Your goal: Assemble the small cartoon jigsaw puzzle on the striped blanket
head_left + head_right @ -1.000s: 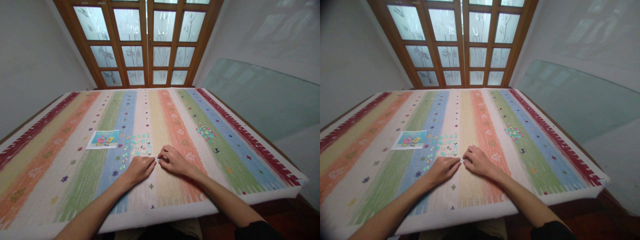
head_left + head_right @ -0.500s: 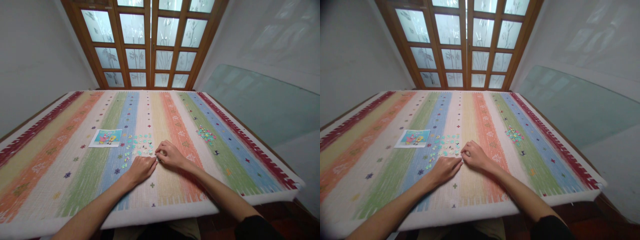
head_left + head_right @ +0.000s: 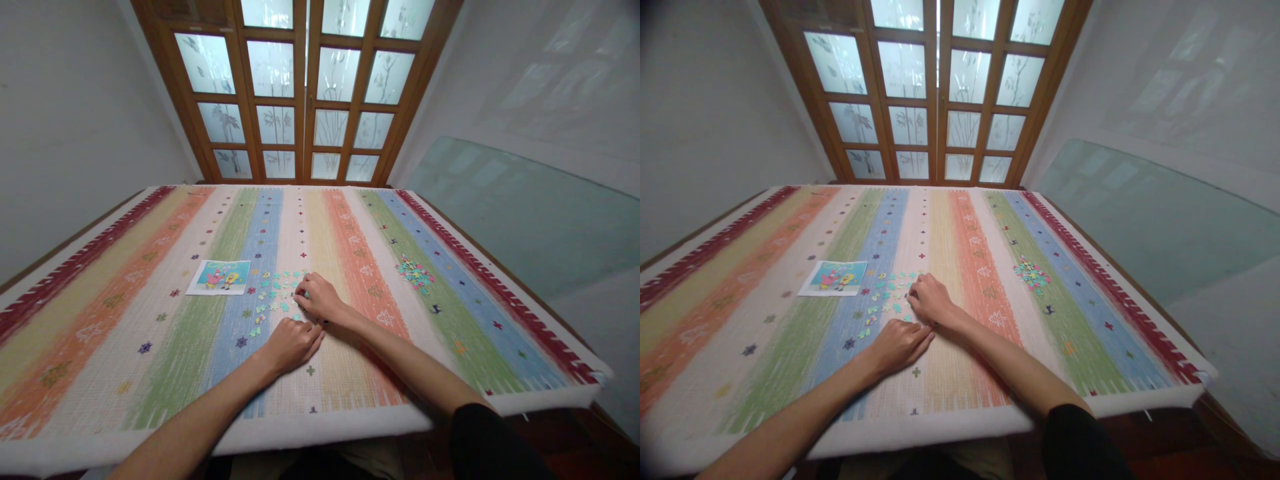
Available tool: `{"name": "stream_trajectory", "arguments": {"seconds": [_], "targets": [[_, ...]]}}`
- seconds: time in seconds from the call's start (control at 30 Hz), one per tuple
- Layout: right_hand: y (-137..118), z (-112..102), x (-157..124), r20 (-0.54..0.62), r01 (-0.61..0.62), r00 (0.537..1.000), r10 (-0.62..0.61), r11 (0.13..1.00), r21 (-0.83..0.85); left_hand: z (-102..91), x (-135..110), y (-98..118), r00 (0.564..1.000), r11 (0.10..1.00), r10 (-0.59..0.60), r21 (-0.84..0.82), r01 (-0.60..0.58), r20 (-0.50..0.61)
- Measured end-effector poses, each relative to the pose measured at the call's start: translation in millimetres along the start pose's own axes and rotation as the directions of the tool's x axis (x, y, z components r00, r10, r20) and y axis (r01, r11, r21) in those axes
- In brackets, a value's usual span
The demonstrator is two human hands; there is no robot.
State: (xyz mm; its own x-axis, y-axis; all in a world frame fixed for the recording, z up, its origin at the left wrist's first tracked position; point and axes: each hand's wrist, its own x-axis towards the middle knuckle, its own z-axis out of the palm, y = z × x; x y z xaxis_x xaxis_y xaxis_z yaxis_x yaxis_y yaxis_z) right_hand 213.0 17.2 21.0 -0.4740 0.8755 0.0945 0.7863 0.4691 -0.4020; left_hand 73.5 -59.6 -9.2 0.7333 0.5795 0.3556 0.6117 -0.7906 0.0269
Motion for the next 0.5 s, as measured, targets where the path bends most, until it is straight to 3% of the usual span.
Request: {"name": "stream_trajectory", "arguments": {"seconds": [0.17,0.33,0.5], "targets": [[5.0,1.0,6.0,-0.006,-0.023,1.000,0.025,0.975,0.221,-3.5,1.0,1.3,0.999,1.000,-0.014,-0.015,0.014,0.047],[21.1,-17.1,-1.9,0.030,-0.020,1.000,0.006,0.884,0.467,-4.2,1.6,0.4,0.996,1.000,-0.020,-0.008,0.020,0.082],[55.3,-44.8,-30.9,0.058,0.040,0.996,-0.075,0.885,0.463,-0.8,2.4,0.2,0.996,1.000,-0.021,0.009,0.021,0.089]]}}
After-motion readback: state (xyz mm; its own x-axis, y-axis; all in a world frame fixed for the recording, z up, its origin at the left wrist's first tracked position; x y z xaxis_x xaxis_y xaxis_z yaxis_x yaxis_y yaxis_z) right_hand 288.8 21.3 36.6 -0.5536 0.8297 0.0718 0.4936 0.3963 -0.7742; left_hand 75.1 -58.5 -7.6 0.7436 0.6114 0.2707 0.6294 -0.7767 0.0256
